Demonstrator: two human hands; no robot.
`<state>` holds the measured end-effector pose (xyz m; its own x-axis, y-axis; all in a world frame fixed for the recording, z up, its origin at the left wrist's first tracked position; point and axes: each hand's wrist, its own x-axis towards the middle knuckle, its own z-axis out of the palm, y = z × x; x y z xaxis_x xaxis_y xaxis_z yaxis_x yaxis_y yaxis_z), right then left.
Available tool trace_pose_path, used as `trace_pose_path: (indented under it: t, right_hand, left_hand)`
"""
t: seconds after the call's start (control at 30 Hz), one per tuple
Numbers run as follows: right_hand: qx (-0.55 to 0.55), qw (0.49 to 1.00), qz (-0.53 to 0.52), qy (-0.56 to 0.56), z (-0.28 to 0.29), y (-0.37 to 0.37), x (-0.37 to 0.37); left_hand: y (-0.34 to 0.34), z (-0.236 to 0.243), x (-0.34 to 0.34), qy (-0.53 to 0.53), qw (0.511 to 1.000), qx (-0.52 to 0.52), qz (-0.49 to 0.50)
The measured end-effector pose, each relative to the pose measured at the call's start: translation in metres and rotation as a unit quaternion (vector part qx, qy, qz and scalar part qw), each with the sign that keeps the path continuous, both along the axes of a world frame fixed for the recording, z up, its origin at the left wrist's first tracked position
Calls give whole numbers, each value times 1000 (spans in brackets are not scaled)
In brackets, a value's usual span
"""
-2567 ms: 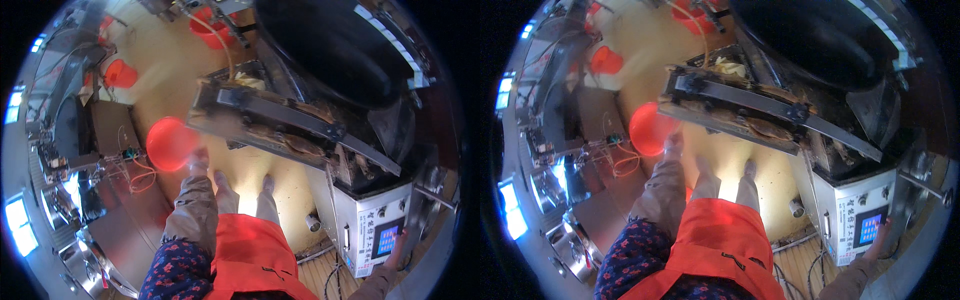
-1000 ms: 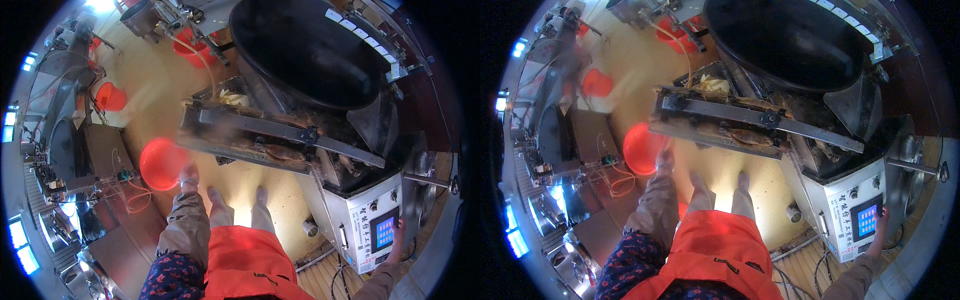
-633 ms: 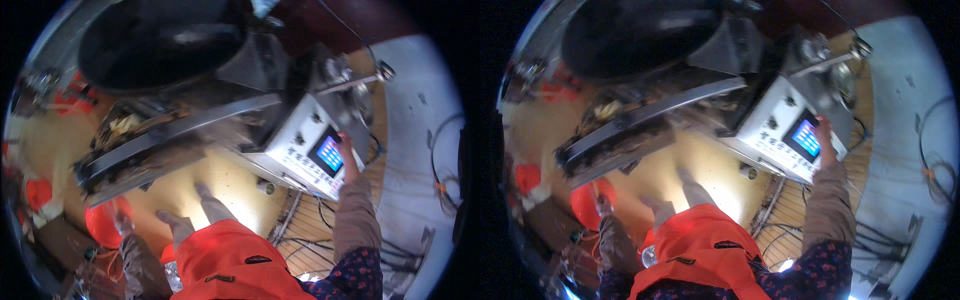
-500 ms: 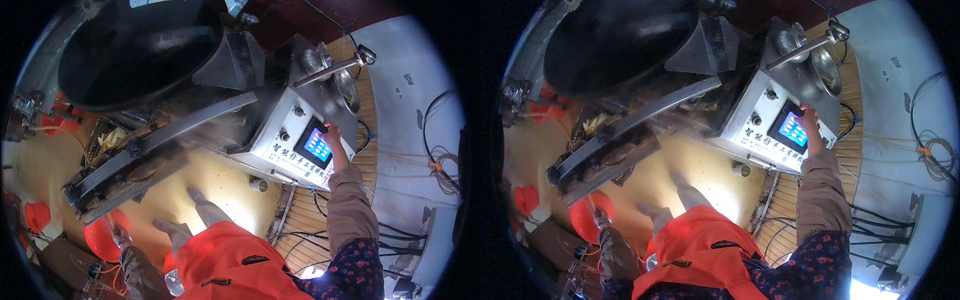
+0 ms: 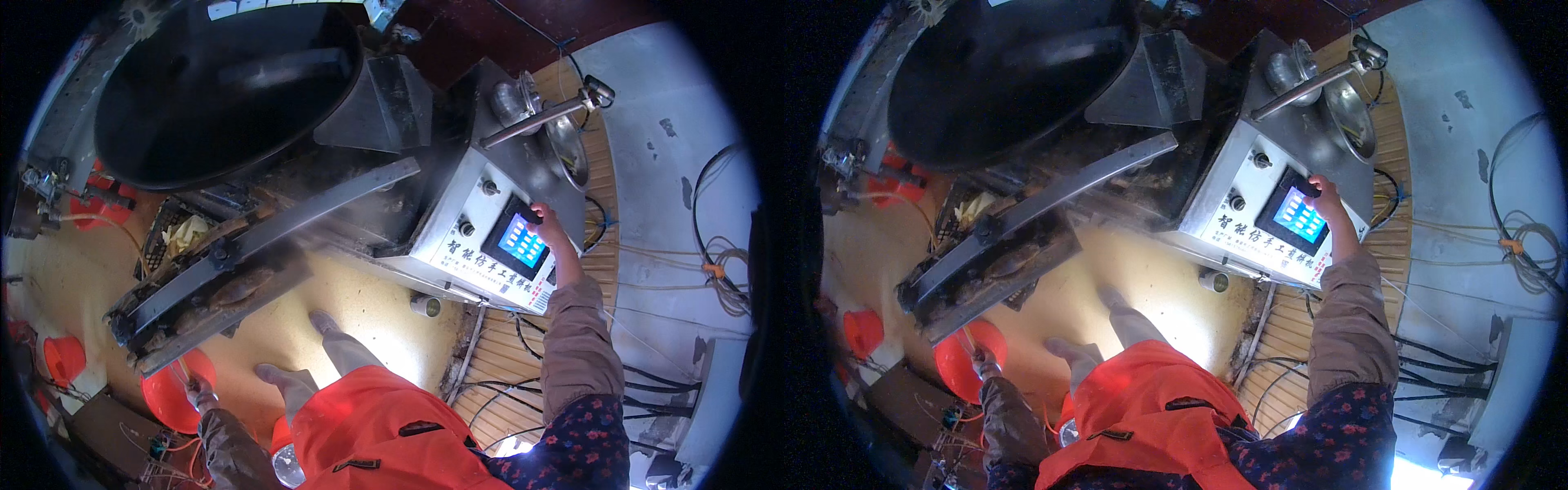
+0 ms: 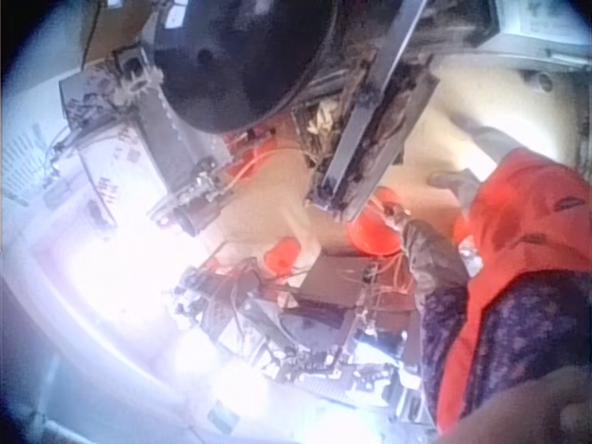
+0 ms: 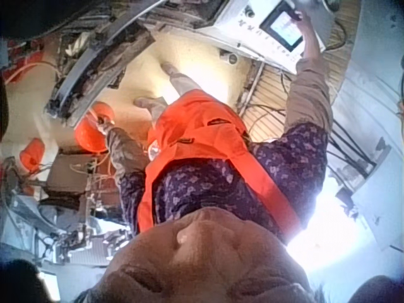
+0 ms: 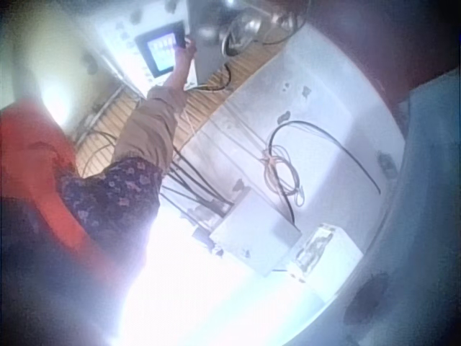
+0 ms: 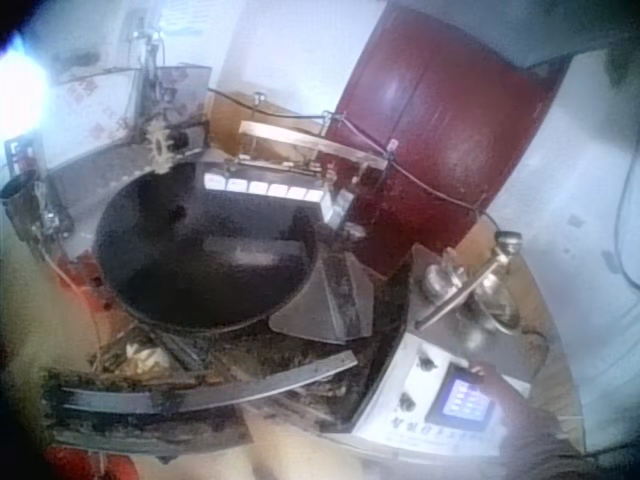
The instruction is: The person scoops water from a large metal container into a red bucket using a ladle, then pours the water into a dough mixer. They operate the mixer's control panel and stir the contents of the bucket with their hand.
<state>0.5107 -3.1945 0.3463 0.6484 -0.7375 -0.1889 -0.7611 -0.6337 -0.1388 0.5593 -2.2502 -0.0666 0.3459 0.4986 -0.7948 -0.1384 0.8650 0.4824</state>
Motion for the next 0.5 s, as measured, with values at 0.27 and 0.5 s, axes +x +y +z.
trace_pose_path:
  t: [0.27,0.5]
  right_hand:
    - [-109,994,-25,12,-16,9,6]
    - [-83,996,33,-32,-74,-94,-26]
  left_hand:
    - [1,-14,-11,101,898,305,-299]
    - [-19,23,-29,228,557,558,-571]
